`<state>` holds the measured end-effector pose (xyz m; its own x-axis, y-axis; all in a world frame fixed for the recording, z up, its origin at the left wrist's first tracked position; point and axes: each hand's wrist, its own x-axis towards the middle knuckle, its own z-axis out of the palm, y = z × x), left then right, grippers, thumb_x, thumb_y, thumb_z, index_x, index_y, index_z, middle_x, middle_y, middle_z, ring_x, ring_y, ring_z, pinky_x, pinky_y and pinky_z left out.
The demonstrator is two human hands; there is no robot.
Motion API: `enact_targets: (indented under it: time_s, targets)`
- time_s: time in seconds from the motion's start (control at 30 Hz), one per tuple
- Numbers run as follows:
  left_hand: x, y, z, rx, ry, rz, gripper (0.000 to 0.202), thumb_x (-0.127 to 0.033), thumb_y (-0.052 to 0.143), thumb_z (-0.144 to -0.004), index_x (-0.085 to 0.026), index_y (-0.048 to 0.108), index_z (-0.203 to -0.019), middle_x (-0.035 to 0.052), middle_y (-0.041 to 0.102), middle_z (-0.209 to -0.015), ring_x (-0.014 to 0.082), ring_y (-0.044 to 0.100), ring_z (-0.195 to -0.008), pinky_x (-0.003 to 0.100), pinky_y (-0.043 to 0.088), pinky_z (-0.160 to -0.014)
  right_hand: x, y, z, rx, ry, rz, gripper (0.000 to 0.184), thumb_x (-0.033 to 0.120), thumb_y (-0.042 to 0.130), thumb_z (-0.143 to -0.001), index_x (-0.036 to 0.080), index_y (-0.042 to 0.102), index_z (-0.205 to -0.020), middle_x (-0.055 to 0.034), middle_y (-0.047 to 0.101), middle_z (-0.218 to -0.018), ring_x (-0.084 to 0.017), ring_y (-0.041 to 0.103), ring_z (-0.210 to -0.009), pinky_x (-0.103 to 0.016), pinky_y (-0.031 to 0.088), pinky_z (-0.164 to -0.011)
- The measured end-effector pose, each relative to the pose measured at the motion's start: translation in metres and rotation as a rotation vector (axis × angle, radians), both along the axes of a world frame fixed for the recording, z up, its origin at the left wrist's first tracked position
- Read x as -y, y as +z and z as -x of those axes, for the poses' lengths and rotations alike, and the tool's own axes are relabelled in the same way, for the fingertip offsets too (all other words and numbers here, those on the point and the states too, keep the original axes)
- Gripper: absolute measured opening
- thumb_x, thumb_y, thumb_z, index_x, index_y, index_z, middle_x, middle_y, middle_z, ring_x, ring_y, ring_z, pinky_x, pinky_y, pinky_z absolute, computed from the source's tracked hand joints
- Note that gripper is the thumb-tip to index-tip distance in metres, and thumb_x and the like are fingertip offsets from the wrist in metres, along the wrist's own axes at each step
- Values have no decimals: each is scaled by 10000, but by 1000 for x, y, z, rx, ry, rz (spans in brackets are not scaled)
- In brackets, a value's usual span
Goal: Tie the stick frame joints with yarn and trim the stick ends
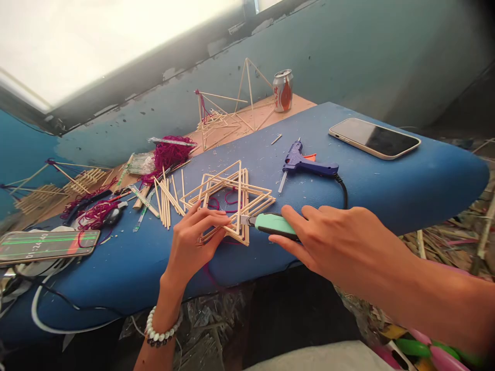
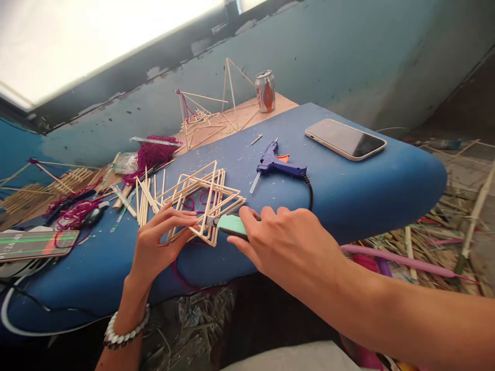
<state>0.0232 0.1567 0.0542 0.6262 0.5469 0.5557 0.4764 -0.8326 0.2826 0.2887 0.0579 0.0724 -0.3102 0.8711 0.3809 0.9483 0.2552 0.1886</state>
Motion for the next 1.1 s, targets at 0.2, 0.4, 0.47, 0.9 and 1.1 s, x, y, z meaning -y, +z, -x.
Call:
enact_targets:
  time_s: [0.2,0.4,0.47,0.9,1.1]
  targets:
    - [0,1,0,1,-27,9,149,-130,741,-939,-250,734,-1028,-14,796,-1009,151,773,-988,431,451,-1183,-4,0,3,54,-27,67,383,564,533,-1026,224,553,-850,-6,573,-559,-250,629,-444,-297,78,-486]
    - [-2,0,0,12,-29,7,181,-110,737,-934,-252,740,-1046,-15,795,-1007,146,766,-975,401,454,-1161,-6,11,11,64,-73,215,378,542,511,-1048,210,562,-876,-21,612,-575,-233,682,-511,-301,91,-477]
    - [-2,1,-1,9,-21,13,181,-113,733,-937,-253,743,-1051,-11,796,-1020,147,764,-975,397,450,-1162,-7,13,13,62,-80,230,374,527,499,-1060,202,570,-888,-29,622,-578,-229,691,-529,-304,98,-478]
    - [0,-1,0,19,106,32,100,-195,751,-935,-252,726,-1013,-7,803,-1040,191,756,-1091,404,492,-1146,-7,16,14,32,-111,292,418,539,399,-1097,185,590,-983,-70,695,-686,-226,716,-589,-306,126,-479]
    - [-1,-1,-2,26,80,-6,51,-216,744,-945,-256,744,-977,-3,806,-1009,183,761,-984,402,532,-1073,-7,20,14,37,-126,326,422,530,380,-1103,187,590,-973,-68,702,-704,-232,717,-601,-296,112,-488]
